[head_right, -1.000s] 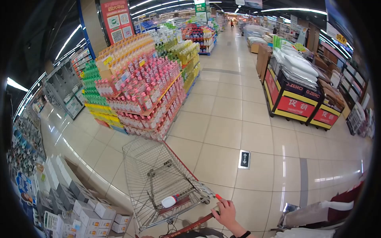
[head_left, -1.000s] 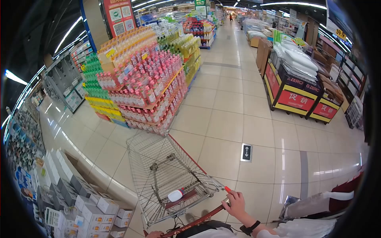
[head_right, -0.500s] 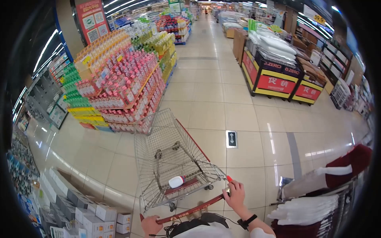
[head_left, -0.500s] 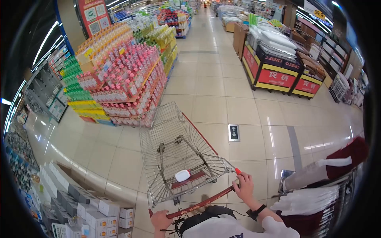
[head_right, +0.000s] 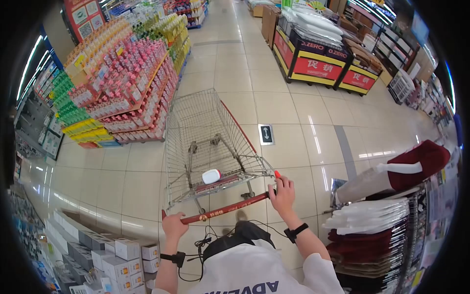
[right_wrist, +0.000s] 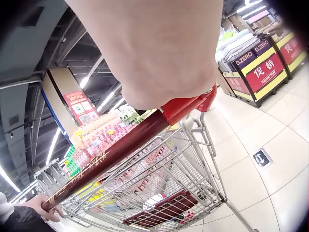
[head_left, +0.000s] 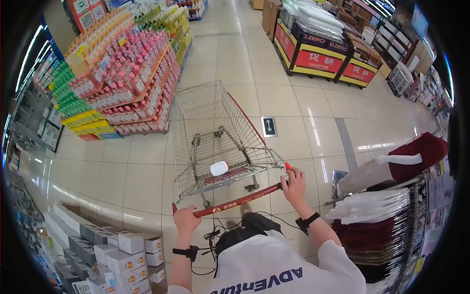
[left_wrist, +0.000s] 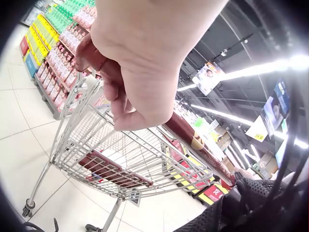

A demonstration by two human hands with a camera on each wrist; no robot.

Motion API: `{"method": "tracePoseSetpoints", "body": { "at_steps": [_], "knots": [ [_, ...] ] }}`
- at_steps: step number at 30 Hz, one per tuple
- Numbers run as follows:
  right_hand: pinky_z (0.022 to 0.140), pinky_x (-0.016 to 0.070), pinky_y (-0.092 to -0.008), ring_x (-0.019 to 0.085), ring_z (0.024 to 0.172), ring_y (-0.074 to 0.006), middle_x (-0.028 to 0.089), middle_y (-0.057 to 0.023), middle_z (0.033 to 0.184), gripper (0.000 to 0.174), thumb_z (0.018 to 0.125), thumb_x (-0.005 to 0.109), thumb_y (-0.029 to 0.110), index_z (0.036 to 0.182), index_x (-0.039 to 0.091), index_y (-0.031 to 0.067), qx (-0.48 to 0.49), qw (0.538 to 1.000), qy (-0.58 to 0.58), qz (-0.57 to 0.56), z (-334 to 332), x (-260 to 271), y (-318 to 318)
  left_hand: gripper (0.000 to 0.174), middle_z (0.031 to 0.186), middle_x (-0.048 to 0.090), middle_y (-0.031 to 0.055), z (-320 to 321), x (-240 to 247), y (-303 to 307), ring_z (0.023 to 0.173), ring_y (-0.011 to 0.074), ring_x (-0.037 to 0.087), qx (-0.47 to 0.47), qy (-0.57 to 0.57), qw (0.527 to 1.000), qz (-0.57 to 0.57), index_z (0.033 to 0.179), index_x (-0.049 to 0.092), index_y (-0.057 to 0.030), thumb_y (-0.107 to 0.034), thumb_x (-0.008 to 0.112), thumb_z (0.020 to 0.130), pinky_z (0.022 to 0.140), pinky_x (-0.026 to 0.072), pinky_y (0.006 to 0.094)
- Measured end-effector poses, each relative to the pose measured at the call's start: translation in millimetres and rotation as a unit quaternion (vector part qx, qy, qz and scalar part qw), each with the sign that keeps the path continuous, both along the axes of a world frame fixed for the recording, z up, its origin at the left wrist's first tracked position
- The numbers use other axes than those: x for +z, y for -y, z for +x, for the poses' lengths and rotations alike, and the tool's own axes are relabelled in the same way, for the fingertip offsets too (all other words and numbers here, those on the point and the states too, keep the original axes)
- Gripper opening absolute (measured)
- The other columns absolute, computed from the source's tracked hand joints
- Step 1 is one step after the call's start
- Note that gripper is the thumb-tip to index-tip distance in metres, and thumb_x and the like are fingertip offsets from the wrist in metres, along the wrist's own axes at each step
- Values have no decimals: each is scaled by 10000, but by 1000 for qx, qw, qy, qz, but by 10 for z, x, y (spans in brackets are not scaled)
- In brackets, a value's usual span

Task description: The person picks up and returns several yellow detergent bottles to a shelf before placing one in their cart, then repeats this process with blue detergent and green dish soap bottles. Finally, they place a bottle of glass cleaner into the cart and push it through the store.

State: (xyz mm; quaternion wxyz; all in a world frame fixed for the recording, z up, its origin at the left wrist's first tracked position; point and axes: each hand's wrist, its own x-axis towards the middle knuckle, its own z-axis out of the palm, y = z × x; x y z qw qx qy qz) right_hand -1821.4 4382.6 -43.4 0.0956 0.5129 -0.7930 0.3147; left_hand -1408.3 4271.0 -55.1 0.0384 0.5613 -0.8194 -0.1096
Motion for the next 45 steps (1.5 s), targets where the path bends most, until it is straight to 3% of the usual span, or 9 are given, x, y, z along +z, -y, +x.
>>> {"method": "tracePoseSetpoints", "body": {
  "at_steps": [14,20,22,27,29,32,37,40,45],
  "knots": [
    [849,467,-433,541,994,-355,605,-126,1128,278,829,687,219,1028,627,36,-48,998,11,34,-200,69,303,359,767,690,83,-388,256,783,790,269,672,-73,-1,994,77,998,726,-162,-230,757,647,723,519,410],
    [872,458,-457,527,1030,-368,596,-133,1135,316,808,704,227,1048,621,37,-65,995,54,49,-289,80,423,560,1020,679,108,-527,548,1313,1025,262,615,-168,-66,943,280,1223,628,-131,-236,792,698,905,493,389],
    [881,454,-466,528,1048,-375,589,-127,1159,341,788,723,237,1056,623,51,-72,994,67,55,-347,66,452,623,1157,640,136,-710,708,1457,1112,285,590,-92,-90,924,360,1312,550,-74,-214,784,752,987,455,381],
    [891,453,-465,527,1077,-383,582,-107,1183,385,759,746,276,1069,632,77,-89,988,102,82,-519,70,540,583,1180,632,153,-1790,1127,2000,1133,303,587,-112,-51,942,311,1304,534,-27,-196,762,796,989,454,400],
    [896,452,-465,528,1093,-383,585,-102,1181,391,748,748,285,1065,639,83,-93,987,106,83,-596,70,604,516,1181,631,163,-2333,1136,2282,1128,331,587,-174,-34,962,207,1268,555,-27,-205,740,820,970,465,407],
    [898,452,-463,530,1103,-386,591,-101,1174,381,745,745,282,1057,647,88,-101,985,121,77,-720,70,726,538,1200,628,170,-3079,516,2823,1130,351,588,-212,5,960,181,1242,579,-27,-348,718,832,969,470,419],
    [895,455,-459,536,1101,-383,600,-101,1160,364,735,744,276,1035,656,90,-125,981,126,79,-874,95,910,775,1263,609,183,-3718,-1496,3523,1222,356,552,-172,127,950,229,1310,557,-57,-560,739,749,1010,464,426],
    [892,456,-456,540,1094,-376,603,-102,1173,359,724,746,273,1019,657,88,-133,979,128,84,-982,112,1030,845,1254,610,195,-4076,-1693,3508,1186,367,582,-125,240,921,281,1315,532,-51,-554,792,688,987,488,445],
    [892,456,-450,544,1080,-366,603,-107,1197,361,710,749,268,1003,651,83,-163,972,137,103,-1146,131,1247,804,1203,637,200,-4066,-2059,3895,1106,369,633,-167,227,914,291,1234,560,-49,-449,863,605,930,523,447]
  ]
}}
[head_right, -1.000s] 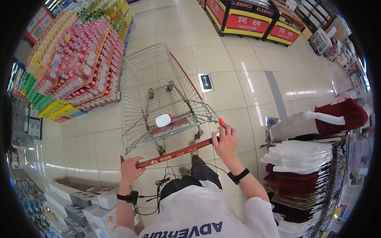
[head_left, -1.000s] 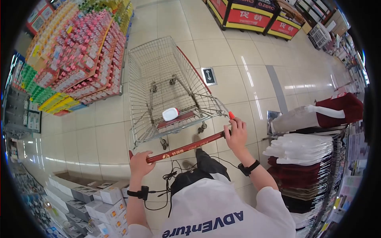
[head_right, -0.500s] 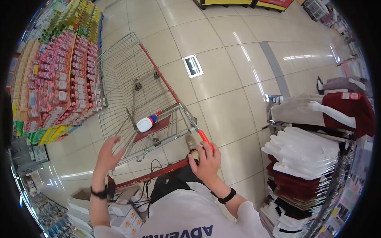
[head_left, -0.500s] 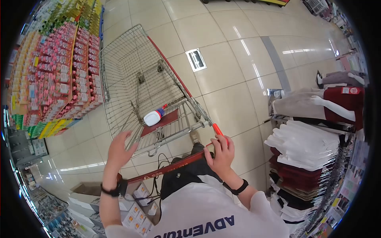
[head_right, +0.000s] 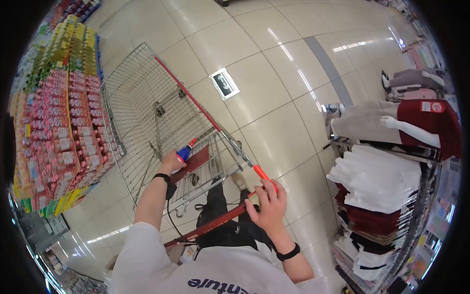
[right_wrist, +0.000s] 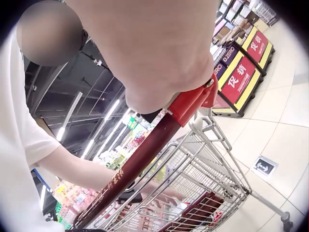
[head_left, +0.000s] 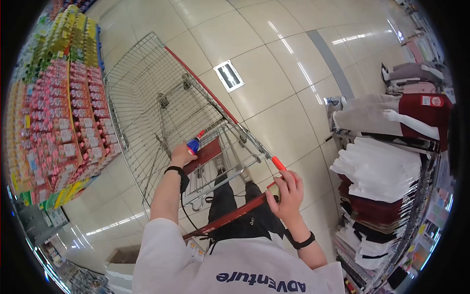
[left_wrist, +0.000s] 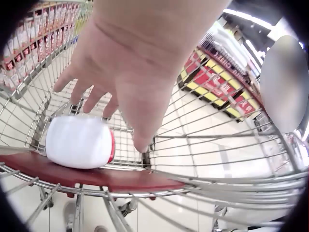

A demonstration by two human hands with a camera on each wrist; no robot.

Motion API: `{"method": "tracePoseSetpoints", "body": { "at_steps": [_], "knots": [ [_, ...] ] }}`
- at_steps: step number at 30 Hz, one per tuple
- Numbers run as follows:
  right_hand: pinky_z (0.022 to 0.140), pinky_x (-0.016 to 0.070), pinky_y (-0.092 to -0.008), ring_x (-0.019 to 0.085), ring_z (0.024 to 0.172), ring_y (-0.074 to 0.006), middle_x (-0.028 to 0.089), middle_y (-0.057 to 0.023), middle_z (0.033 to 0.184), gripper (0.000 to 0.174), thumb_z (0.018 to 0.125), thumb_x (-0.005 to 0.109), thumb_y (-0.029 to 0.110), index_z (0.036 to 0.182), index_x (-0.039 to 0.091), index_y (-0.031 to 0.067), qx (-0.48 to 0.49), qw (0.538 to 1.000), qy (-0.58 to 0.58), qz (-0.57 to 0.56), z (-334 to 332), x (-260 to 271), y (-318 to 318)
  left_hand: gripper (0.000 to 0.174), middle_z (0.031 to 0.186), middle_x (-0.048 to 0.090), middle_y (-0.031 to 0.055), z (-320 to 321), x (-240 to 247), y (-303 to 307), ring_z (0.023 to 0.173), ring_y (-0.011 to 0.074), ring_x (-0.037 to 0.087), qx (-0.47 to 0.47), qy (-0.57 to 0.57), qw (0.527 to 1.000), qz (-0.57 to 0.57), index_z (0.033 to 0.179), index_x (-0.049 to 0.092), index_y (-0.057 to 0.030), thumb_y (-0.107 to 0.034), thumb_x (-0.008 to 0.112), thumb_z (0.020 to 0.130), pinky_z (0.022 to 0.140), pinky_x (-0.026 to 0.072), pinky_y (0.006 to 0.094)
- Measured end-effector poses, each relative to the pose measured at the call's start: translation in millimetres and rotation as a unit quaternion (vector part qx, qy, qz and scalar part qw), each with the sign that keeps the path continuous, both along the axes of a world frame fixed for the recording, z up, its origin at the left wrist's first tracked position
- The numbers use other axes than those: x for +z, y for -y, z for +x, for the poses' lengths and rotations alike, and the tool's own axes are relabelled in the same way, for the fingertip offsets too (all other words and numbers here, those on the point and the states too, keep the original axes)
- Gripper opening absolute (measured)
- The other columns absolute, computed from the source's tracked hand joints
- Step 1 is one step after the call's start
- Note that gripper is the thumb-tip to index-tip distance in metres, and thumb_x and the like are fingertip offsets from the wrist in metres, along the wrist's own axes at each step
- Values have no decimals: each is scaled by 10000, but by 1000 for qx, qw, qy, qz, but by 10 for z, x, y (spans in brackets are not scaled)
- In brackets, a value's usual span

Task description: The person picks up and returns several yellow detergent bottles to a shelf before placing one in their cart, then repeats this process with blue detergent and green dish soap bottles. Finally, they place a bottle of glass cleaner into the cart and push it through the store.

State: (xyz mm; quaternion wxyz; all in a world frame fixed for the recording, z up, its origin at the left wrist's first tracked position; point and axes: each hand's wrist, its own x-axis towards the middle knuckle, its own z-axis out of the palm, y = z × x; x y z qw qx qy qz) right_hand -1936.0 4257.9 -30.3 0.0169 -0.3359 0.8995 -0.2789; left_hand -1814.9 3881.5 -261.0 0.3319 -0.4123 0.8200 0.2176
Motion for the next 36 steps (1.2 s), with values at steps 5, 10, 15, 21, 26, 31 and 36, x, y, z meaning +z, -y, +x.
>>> {"method": "tracePoseSetpoints", "body": {
  "at_steps": [5,10,15,21,26,31,36],
  "knots": [
    [883,463,-466,546,1062,-380,603,-127,1187,377,694,739,265,1001,637,71,-11,1000,-12,18,-136,45,210,798,1161,652,249,357,-395,742,1094,391,633,107,-133,985,25,1218,579,1,-371,859,570,949,506,436],
    [881,456,-486,543,1047,-396,595,-153,1174,368,694,710,220,1011,618,58,-15,999,-18,26,-246,74,443,787,1246,604,271,575,-1164,1084,1190,388,581,219,-181,958,-33,1375,460,46,-278,756,722,1023,461,428],
    [892,441,-464,539,1044,-376,590,-152,1184,338,699,703,166,1007,611,59,-17,999,-40,25,-390,95,658,674,1241,628,239,298,-655,1102,1137,339,624,222,-156,962,21,1372,487,20,-292,691,811,983,488,402],
    [888,439,-455,543,1034,-367,592,-145,1168,294,749,704,153,1012,615,54,-9,998,-55,-4,-628,69,905,649,1177,665,190,107,255,1244,1039,247,662,196,-185,937,221,1337,535,20,-378,689,847,856,538,343],
    [888,439,-470,531,1028,-370,586,-150,1141,292,766,699,173,1015,611,46,8,997,-70,-44,-1011,-76,1115,566,1208,654,146,69,1327,1463,1140,234,615,121,-282,915,263,1366,514,-41,-362,649,921,980,473,361],
    [879,436,-471,528,1020,-361,582,-151,1124,275,776,690,177,998,599,41,36,989,-101,-98,-1389,-134,1482,562,1225,642,179,141,2809,1242,1173,290,608,111,-391,914,15,1357,505,-37,-347,667,917,997,467,376],
    [856,439,-483,524,1029,-372,589,-129,1125,289,774,694,228,978,608,42,28,989,-114,-95,-1837,-214,1892,609,1256,621,165,323,3119,552,1200,331,579,81,-344,935,2,1315,540,-33,-400,715,861,1029,444,409]
  ]
}}
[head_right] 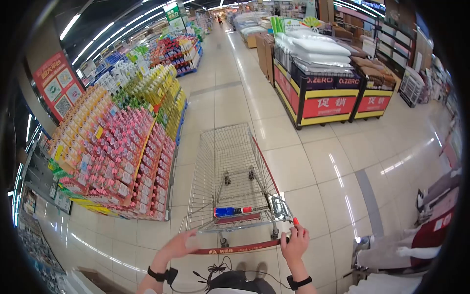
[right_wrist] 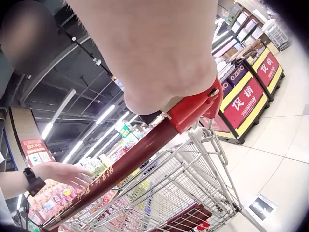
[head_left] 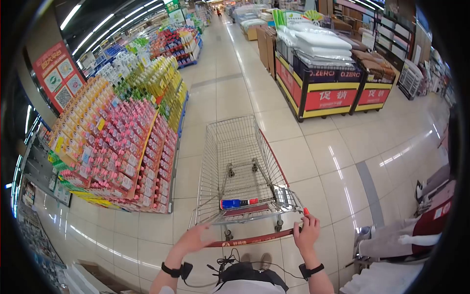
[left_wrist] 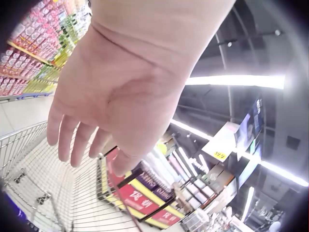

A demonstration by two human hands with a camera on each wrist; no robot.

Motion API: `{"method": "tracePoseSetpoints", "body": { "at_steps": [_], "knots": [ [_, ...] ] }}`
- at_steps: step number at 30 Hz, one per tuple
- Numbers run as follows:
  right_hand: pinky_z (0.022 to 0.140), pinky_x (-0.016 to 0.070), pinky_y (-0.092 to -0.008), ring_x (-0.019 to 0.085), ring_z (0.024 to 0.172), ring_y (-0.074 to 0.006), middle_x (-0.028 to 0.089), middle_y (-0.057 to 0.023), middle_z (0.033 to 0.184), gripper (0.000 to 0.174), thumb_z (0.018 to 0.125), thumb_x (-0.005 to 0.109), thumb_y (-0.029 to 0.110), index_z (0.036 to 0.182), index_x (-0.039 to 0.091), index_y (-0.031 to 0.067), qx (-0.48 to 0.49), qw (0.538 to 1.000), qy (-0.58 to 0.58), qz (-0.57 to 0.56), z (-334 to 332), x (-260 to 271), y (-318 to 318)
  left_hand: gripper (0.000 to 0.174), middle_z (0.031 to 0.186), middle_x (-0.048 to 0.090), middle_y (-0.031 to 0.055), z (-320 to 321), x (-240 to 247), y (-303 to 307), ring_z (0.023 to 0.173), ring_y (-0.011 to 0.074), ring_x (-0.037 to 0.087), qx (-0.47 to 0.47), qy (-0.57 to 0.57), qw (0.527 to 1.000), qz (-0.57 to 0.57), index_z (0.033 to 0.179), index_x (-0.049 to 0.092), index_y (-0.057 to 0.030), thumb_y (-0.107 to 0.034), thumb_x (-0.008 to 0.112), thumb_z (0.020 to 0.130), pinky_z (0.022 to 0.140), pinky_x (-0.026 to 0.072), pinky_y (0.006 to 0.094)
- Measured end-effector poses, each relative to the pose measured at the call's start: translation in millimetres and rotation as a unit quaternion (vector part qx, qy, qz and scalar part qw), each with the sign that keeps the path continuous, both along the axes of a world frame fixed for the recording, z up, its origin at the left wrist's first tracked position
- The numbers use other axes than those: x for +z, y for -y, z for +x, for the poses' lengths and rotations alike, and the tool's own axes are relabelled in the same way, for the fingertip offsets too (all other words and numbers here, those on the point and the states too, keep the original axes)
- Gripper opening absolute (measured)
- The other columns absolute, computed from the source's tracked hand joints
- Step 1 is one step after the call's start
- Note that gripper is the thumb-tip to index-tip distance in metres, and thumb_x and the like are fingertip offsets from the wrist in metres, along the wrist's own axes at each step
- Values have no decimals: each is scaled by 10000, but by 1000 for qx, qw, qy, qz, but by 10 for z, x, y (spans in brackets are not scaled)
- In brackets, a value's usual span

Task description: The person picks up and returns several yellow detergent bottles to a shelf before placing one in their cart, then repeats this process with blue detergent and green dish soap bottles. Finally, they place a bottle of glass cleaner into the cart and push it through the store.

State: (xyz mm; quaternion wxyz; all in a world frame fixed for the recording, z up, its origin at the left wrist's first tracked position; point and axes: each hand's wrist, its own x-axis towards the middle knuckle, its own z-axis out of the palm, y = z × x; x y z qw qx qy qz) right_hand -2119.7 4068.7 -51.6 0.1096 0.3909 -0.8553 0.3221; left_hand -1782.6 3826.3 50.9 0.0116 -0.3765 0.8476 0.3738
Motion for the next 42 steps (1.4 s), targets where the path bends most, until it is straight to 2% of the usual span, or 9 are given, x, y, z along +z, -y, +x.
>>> {"method": "tracePoseSetpoints", "body": {
  "at_steps": [2,4,5,8,11,17,20,26,42],
  "knots": [
    [846,437,-478,525,1028,-365,591,-122,1129,297,779,696,242,981,612,42,1,1000,-15,-9,-174,-35,186,624,1244,623,157,158,-385,-109,1186,338,581,-28,52,997,-54,1300,555,-42,-418,733,836,1035,435,421],
    [837,433,-476,526,1031,-363,591,-124,1132,296,789,692,247,988,615,41,9,1000,-13,0,-375,-26,420,630,1200,630,146,178,-803,-42,1125,325,599,-47,84,976,-195,1274,572,-78,-425,755,781,1021,427,430],
    [830,431,-475,527,1031,-359,593,-118,1134,298,797,690,254,990,619,39,14,1000,-28,0,-474,-8,535,513,1076,667,124,112,-941,7,1045,289,626,-17,69,962,-263,1157,641,-96,-390,753,752,1007,418,416],
    [825,431,-472,528,1031,-355,596,-107,1143,314,805,688,274,1002,629,36,18,1000,-21,9,-786,-50,898,415,939,690,106,-354,-857,365,967,282,653,26,167,964,-203,1013,696,-107,-405,736,727,962,451,416],
    [822,432,-469,529,1028,-351,599,-100,1149,323,817,680,288,1011,640,33,20,999,-27,17,-1086,-64,1280,401,890,709,103,-637,-914,835,931,287,679,-1,212,964,-160,965,725,-127,-444,709,719,887,503,418],
    [821,445,-479,530,1026,-357,601,-108,1152,317,833,671,292,1014,647,32,38,999,-32,19,-1655,-107,2098,427,965,728,129,-1268,-1102,1960,954,311,694,-45,305,950,-45,970,753,-138,-497,671,754,812,550,435],
    [818,457,-484,530,1025,-359,600,-110,1153,311,837,668,289,1011,645,32,48,998,-41,20,-1945,-130,2543,409,909,729,133,-1505,-966,2213,898,320,701,17,233,965,-116,938,769,-137,-486,684,743,794,557,433],
    [819,462,-462,535,967,-362,603,-125,1092,249,843,665,230,991,641,31,50,997,-57,27,-2443,-68,3439,383,847,725,133,-1997,-956,2986,822,322,706,49,226,964,-135,897,772,-130,-452,713,699,731,567,424],
    [819,444,-456,531,984,-355,599,-111,1109,241,846,646,229,992,643,36,42,998,-45,16,-3707,-42,6002,283,786,718,110,-3241,-1031,5385,776,312,705,68,238,948,-201,856,766,-166,-376,665,696,711,564,422]
  ]
}}
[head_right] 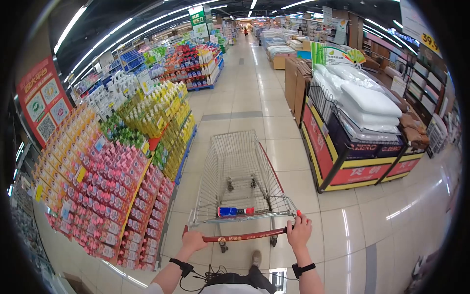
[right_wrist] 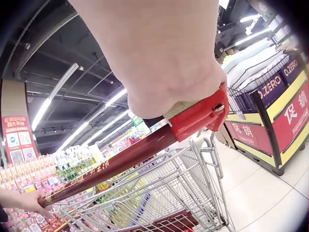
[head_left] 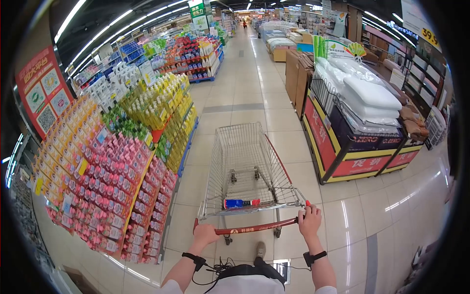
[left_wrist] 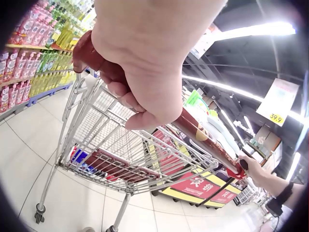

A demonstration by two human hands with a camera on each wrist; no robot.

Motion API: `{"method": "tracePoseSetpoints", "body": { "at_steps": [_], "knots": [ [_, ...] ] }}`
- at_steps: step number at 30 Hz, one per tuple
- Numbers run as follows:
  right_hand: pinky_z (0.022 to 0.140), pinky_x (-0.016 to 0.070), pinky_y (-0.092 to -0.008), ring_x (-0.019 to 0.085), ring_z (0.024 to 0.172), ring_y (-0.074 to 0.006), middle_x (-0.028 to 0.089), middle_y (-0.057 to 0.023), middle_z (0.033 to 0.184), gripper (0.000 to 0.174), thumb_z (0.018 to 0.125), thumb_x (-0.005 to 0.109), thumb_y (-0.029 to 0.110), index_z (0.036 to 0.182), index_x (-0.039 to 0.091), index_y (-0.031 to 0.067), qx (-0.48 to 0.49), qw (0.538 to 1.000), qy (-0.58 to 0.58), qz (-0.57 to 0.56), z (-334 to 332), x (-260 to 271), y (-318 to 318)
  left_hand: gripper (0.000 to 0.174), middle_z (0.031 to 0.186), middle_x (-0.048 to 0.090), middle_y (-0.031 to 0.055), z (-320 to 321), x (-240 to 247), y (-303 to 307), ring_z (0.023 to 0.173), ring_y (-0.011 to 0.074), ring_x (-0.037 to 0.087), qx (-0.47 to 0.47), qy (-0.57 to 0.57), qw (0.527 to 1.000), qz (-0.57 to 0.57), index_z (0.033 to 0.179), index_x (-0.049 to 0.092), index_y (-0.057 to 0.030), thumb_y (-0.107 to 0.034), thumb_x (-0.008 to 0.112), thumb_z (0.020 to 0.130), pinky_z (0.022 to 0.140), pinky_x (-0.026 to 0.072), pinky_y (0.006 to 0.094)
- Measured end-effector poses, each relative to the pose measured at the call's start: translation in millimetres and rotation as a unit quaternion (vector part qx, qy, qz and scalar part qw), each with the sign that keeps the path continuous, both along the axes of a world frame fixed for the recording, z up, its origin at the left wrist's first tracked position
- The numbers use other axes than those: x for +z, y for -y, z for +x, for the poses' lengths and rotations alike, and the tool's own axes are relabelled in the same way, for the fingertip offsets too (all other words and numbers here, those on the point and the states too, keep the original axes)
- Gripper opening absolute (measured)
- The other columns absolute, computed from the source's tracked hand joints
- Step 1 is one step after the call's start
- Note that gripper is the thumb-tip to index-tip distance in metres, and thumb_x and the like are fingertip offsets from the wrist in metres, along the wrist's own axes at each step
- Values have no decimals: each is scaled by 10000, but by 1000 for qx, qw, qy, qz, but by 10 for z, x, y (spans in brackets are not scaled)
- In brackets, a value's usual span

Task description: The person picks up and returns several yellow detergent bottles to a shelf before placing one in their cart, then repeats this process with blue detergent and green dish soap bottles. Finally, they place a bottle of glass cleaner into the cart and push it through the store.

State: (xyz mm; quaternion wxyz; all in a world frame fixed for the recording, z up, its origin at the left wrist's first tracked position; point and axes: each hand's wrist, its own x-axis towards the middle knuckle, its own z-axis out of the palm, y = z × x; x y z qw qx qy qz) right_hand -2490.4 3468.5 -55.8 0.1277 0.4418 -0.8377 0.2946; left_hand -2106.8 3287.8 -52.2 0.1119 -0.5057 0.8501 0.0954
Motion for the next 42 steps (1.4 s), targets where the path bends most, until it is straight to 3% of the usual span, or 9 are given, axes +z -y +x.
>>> {"method": "tracePoseSetpoints", "body": {
  "at_steps": [5,9,24,26,31,35,42],
  "knots": [
    [839,443,-481,519,1063,-359,580,-120,1162,314,853,654,277,1044,630,29,19,999,17,20,-445,-48,867,315,774,713,132,-412,115,801,786,327,699,2,-24,1000,11,873,779,-155,-394,626,736,705,554,443],
    [864,439,-487,515,1063,-363,571,-125,1179,307,861,646,263,1054,617,27,34,999,26,28,-796,-52,1540,282,787,716,115,-734,116,1440,769,325,701,42,-16,999,13,857,766,-147,-369,651,725,718,559,432],
    [943,413,-476,495,1083,-385,557,-168,1195,319,890,625,243,1103,590,8,76,994,29,77,-2038,-7,3993,243,766,712,155,-1826,6,3888,756,346,707,22,-76,995,60,818,760,-73,-247,654,685,692,564,444],
    [948,408,-482,489,1086,-395,545,-176,1202,355,885,636,266,1123,577,9,94,991,30,90,-2191,12,4278,238,762,711,137,-1963,-6,4172,766,336,705,24,-64,996,55,817,762,-103,-251,663,659,698,560,439],
    [981,383,-486,463,1128,-394,500,-200,1244,544,814,722,359,1177,550,-8,119,984,56,123,-2527,108,5021,226,752,707,145,-2289,60,4892,758,334,703,37,-74,995,60,809,759,-86,-224,652,664,695,558,450],
    [998,378,-479,445,1164,-390,511,-184,1246,505,834,708,362,1182,550,32,117,983,59,131,-2740,158,5664,222,740,706,134,-2523,44,5480,748,328,701,36,-101,994,25,805,761,-100,-232,654,663,683,555,448],
    [973,401,-482,466,1138,-396,512,-188,1239,579,749,776,326,1164,557,-15,138,984,39,109,-3267,162,6863,226,716,697,129,-3017,-98,6547,711,331,693,43,-74,996,24,788,759,-120,-279,680,648,653,548,435]
  ]
}}
